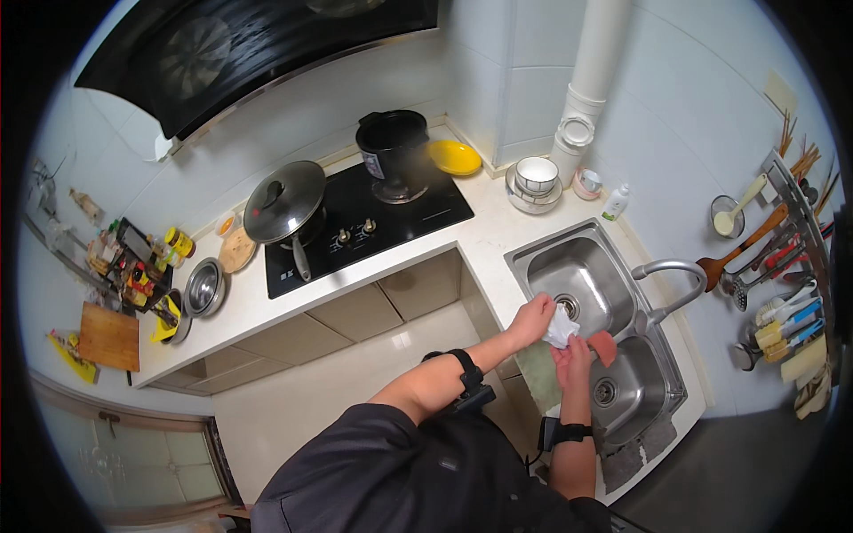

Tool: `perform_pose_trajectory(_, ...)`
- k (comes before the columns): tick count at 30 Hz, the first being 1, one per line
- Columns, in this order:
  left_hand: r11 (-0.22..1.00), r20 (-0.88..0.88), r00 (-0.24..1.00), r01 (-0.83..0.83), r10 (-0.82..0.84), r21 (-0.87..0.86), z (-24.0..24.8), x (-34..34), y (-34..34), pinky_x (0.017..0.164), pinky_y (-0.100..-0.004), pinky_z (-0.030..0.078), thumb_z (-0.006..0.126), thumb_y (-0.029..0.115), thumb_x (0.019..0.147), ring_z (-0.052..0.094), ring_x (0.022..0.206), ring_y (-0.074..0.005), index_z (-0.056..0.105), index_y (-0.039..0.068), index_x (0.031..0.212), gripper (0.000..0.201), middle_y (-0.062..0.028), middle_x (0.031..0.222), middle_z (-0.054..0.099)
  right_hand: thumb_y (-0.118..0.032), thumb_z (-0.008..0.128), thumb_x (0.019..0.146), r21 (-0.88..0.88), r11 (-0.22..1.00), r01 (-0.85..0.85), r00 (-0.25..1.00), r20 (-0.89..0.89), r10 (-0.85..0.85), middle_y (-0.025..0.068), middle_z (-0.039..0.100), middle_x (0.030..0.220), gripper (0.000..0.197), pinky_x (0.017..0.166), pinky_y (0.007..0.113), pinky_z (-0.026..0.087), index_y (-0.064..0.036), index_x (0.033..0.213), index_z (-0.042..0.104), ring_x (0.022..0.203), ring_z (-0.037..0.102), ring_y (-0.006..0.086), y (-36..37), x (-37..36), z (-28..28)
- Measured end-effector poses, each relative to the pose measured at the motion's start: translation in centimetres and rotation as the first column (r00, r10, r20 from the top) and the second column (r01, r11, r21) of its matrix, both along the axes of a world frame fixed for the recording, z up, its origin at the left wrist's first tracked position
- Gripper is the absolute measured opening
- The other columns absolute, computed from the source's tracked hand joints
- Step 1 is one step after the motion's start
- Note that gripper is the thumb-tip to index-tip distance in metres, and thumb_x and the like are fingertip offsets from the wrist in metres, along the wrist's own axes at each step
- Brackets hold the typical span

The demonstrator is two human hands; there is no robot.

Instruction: The person carries a metal bowl and a white cloth to a kitchen sink and wipes the bowl. Then, in a bathroom, the person uses the white cloth to wipe several bottles and small containers one by one before placing them onto the shelves of a mirrored cabinet.

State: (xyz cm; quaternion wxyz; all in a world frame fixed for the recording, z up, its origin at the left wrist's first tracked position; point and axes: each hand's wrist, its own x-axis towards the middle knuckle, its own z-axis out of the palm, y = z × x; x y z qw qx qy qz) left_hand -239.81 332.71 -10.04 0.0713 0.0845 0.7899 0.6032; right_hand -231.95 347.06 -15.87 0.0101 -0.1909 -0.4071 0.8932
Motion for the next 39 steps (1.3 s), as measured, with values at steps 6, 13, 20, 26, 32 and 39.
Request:
perform_pose_trajectory(6,0.995,-0.025,0.995,0.098,-0.098,0.01,3.0,2.2,-3.8,0.073,-0.032,0.048,0.058,0.029,0.086,0.061,0.083,-0.0205,0.059,0.003,0.1,0.03,-0.0122,0.086,0.064,-0.014,0.047,0.093,-0.057,0.998,0.014,0.999,-0.04,-0.017,0.0035,0.059,0.091,0.013,0.064,0.028,0.049,-0.0077,0.104,0.049,0.076,0.058,0.013,-3.5,-0.6,1.6)
perform_pose_trajectory(13,0.799,-0.234,0.766,0.549,-0.599,-0.245,6.5,6.4,-8.8,0.075,-0.0346,0.048,0.061,0.027,0.081,0.061,0.084,-0.0257,0.062,0.006,0.102,0.029,-0.0119,0.09,0.064,-0.019,0.051,0.091,0.177,0.984,-0.029,1.0,0.017,0.027,0.0073,0.059,0.095,0.02,0.068,0.032,0.048,-0.005,0.105,0.05,0.084,0.059,0.0191,-9.9,-2.7,-4.2)
perform_pose_trajectory(20,0.698,-0.18,0.71,0.553,-0.68,-0.455,9.6,11.1,-19.5,0.072,-0.0381,0.047,0.06,0.029,0.083,0.061,0.08,-0.0299,0.059,0.007,0.112,0.036,-0.0123,0.087,0.064,-0.023,0.055,0.089,0.505,0.845,-0.177,0.95,-0.137,0.281,0.0113,0.058,0.098,0.029,0.077,0.032,0.048,-0.0038,0.109,0.049,0.092,0.057,0.0222,-22.7,-2.4,3.3)
perform_pose_trajectory(26,0.893,-0.258,0.86,0.391,-0.44,-0.223,10.2,14.0,-32.7,0.075,-0.034,0.049,0.056,0.025,0.089,0.063,0.085,-0.0241,0.058,0.005,0.113,0.031,-0.0096,0.093,0.065,-0.031,0.053,0.092,-0.414,0.791,-0.45,0.889,-0.121,0.442,0.0092,0.056,0.101,0.032,0.083,0.032,0.047,-0.007,0.113,0.047,0.098,0.054,0.022,-34.7,0.3,8.0)
perform_pose_trajectory(32,0.647,0.308,0.926,-0.099,-0.217,0.756,5.6,18.9,-45.4,0.079,-0.0277,0.053,0.047,0.022,0.096,0.063,0.09,-0.0155,0.053,-0.002,0.113,0.03,-0.0096,0.101,0.062,-0.045,0.036,0.095,-0.5,0.52,-0.692,0.677,-0.201,0.708,0.0151,0.055,0.113,0.048,0.095,0.041,0.043,-0.0036,0.117,0.046,0.108,0.052,0.0322,-47.9,7.7,11.4)
perform_pose_trajectory(39,0.331,0.558,0.77,-0.637,0.309,0.696,2.1,28.6,-59.6,0.09,-0.0358,0.048,0.044,0.033,0.095,0.055,0.106,-0.0189,0.049,0.004,0.119,0.039,-0.0098,0.115,0.056,-0.027,0.055,0.087,0.745,0.376,-0.551,0.352,-0.2,0.914,0.017,0.058,0.111,0.036,0.091,0.038,0.045,0.0011,0.109,0.055,0.107,0.055,0.0285,-64.3,12.4,15.5)
